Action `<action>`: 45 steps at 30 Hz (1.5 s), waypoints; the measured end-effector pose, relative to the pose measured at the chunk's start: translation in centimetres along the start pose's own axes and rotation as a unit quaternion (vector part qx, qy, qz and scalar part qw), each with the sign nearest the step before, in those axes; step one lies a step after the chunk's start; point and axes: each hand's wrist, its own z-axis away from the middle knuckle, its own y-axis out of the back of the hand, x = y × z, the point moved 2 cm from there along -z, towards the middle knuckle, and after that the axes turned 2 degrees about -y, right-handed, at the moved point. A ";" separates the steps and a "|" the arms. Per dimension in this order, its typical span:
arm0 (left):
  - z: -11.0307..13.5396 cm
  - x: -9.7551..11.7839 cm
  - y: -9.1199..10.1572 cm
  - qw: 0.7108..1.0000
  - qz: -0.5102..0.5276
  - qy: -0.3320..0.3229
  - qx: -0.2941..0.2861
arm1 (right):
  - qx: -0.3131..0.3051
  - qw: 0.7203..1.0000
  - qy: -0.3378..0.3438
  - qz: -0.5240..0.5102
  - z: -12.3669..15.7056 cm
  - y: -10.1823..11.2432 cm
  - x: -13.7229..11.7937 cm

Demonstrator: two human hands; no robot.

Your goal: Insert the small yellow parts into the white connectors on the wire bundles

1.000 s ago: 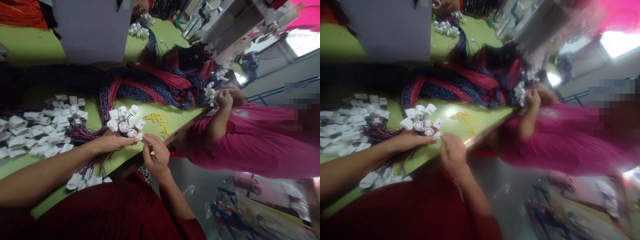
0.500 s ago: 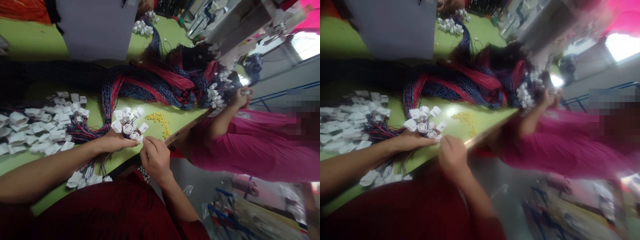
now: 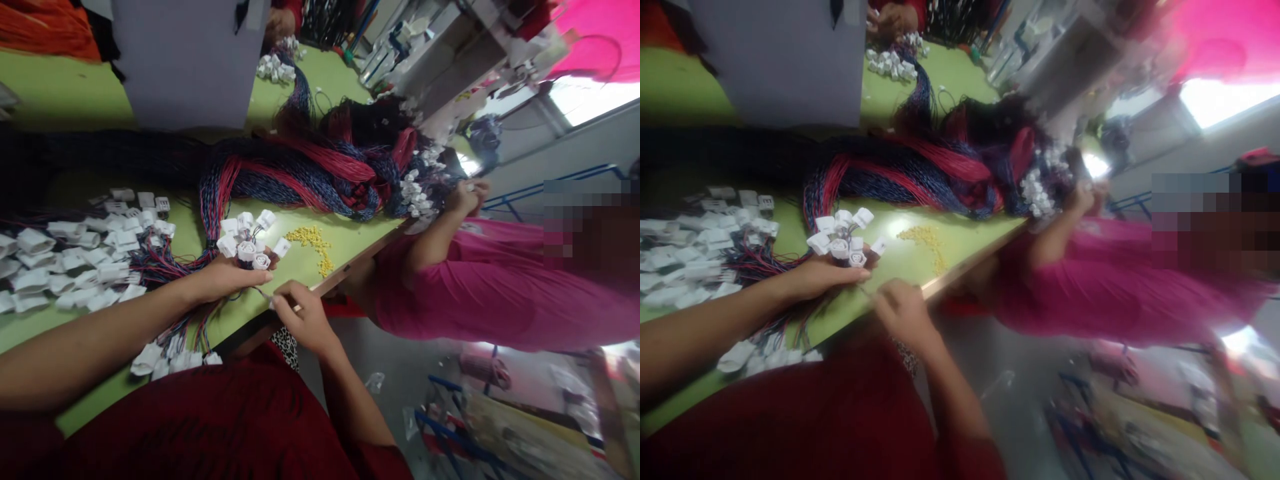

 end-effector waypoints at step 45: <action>-1.8 -0.9 -0.2 0.959 0.250 0.117 0.059 | 0.198 0.961 -0.097 0.165 -6.6 0.1 7.2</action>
